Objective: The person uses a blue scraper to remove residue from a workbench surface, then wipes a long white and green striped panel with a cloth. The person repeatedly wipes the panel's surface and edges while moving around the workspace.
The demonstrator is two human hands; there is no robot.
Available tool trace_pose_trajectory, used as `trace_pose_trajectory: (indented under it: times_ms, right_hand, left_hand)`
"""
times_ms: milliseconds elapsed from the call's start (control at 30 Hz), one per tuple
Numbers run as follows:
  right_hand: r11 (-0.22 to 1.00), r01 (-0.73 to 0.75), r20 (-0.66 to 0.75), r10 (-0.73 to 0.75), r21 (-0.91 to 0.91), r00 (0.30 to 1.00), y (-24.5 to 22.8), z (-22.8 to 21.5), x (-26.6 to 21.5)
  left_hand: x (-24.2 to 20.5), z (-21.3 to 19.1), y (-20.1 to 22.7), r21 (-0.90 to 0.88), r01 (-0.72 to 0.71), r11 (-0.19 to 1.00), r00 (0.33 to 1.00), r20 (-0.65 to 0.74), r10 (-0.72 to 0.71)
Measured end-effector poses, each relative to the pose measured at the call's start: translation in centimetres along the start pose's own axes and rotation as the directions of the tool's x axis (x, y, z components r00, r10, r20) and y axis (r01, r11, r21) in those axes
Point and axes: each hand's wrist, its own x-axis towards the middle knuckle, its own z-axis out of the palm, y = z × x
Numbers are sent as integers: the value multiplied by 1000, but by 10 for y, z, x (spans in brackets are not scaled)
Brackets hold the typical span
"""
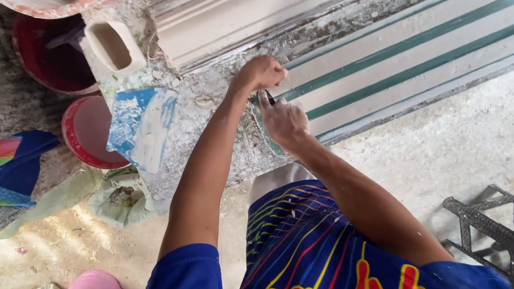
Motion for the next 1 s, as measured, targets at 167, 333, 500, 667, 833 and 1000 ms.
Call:
trace_pose_trajectory:
  times_ms: [167, 333, 500, 667, 833, 1000]
  right_hand:
    - [997, -24, 95, 17, 69, 995, -3, -40, -43]
    - [998, 2, 29, -4, 56, 1000, 0, -30, -13]
    - [997, -23, 115, 14, 76, 993, -6, -49, -44]
    - [998, -22, 112, 14, 66, 994, -5, -44, -46]
    - [1000, -6, 138, 2, 28, 990, -8, -25, -36]
    - [998, 25, 64, -28, 53, 998, -22, -44, -35]
  left_hand:
    - [14, -7, -11, 39, -13, 999, 999, 35, 12]
    - [27, 3, -22, 129, -7, 992, 1000, 30, 3]
    - [30, 8, -26, 134, -74, 988, 997, 32, 70]
    - [13, 1, -15, 123, -116, 986, 993, 7, 116]
    - [22, 8, -21, 160, -122, 979, 991, -26, 128]
    - [-2, 1, -18, 178, -128, 976, 989, -46, 139]
